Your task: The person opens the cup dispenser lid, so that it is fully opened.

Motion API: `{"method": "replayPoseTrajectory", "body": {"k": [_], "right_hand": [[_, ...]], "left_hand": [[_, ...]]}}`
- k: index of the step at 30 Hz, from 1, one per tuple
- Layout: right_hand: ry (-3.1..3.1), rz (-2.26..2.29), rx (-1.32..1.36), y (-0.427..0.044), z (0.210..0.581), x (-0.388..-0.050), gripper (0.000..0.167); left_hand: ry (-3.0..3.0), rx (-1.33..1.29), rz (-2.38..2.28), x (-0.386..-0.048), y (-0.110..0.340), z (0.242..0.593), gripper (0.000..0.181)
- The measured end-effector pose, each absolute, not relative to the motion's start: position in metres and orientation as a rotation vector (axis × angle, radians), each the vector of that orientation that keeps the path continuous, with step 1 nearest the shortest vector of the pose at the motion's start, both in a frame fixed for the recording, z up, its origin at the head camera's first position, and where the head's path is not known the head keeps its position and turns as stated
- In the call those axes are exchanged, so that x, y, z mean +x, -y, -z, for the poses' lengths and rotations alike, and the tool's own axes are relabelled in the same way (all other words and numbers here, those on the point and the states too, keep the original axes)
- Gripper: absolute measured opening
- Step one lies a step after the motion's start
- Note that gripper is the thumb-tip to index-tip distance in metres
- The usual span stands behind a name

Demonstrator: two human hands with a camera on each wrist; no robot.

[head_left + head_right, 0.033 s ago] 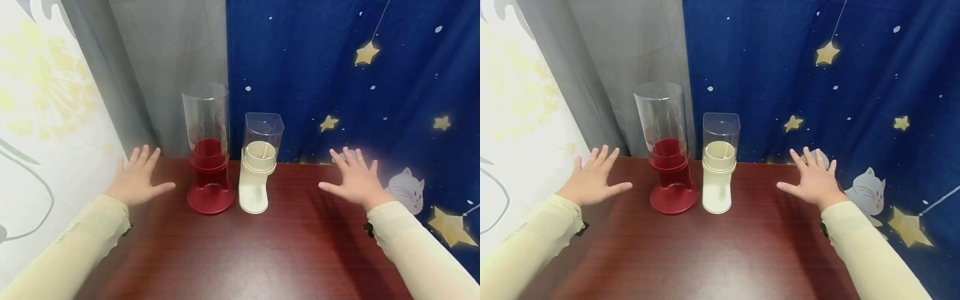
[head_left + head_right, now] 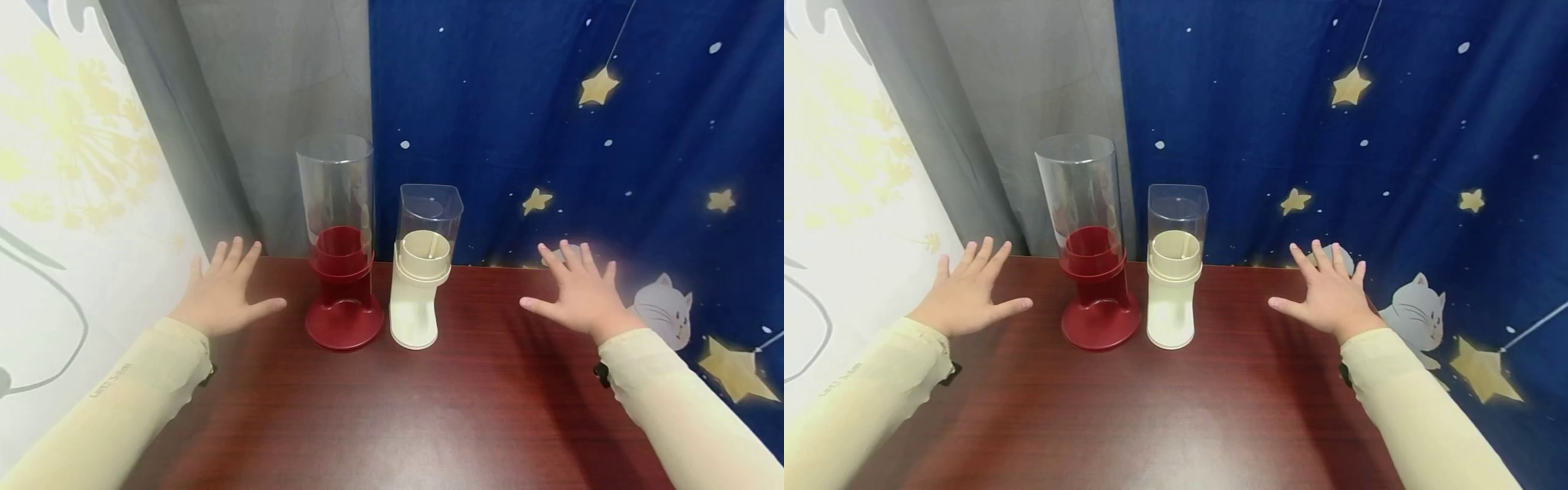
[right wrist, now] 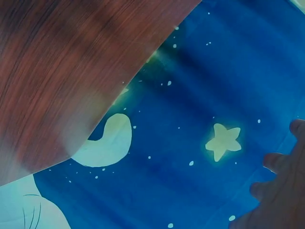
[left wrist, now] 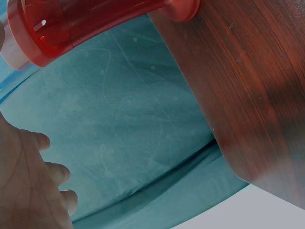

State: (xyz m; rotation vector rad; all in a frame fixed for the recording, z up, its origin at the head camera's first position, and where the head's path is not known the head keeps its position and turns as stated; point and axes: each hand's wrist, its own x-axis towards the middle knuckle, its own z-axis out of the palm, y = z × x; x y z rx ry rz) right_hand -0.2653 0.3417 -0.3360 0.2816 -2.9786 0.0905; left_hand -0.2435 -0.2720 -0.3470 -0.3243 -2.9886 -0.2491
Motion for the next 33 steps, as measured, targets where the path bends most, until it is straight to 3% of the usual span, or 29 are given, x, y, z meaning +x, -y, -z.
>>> {"method": "replayPoseTrajectory", "body": {"k": [8,17,33], "right_hand": [[2.899,-0.404,0.305,-0.336,0.331,-0.265,0.111],[2.553,-1.064,0.392,-0.282,0.279,-0.261,0.100],[2.482,-1.203,0.596,-0.192,0.225,-0.268,0.095]], "left_hand": [[2.974,-0.351,0.303,-0.245,0.269,0.354,0.122],[2.887,-0.369,0.833,-0.254,0.250,0.353,0.123],[2.748,-0.298,1.240,-0.280,0.209,0.363,0.128]]}}
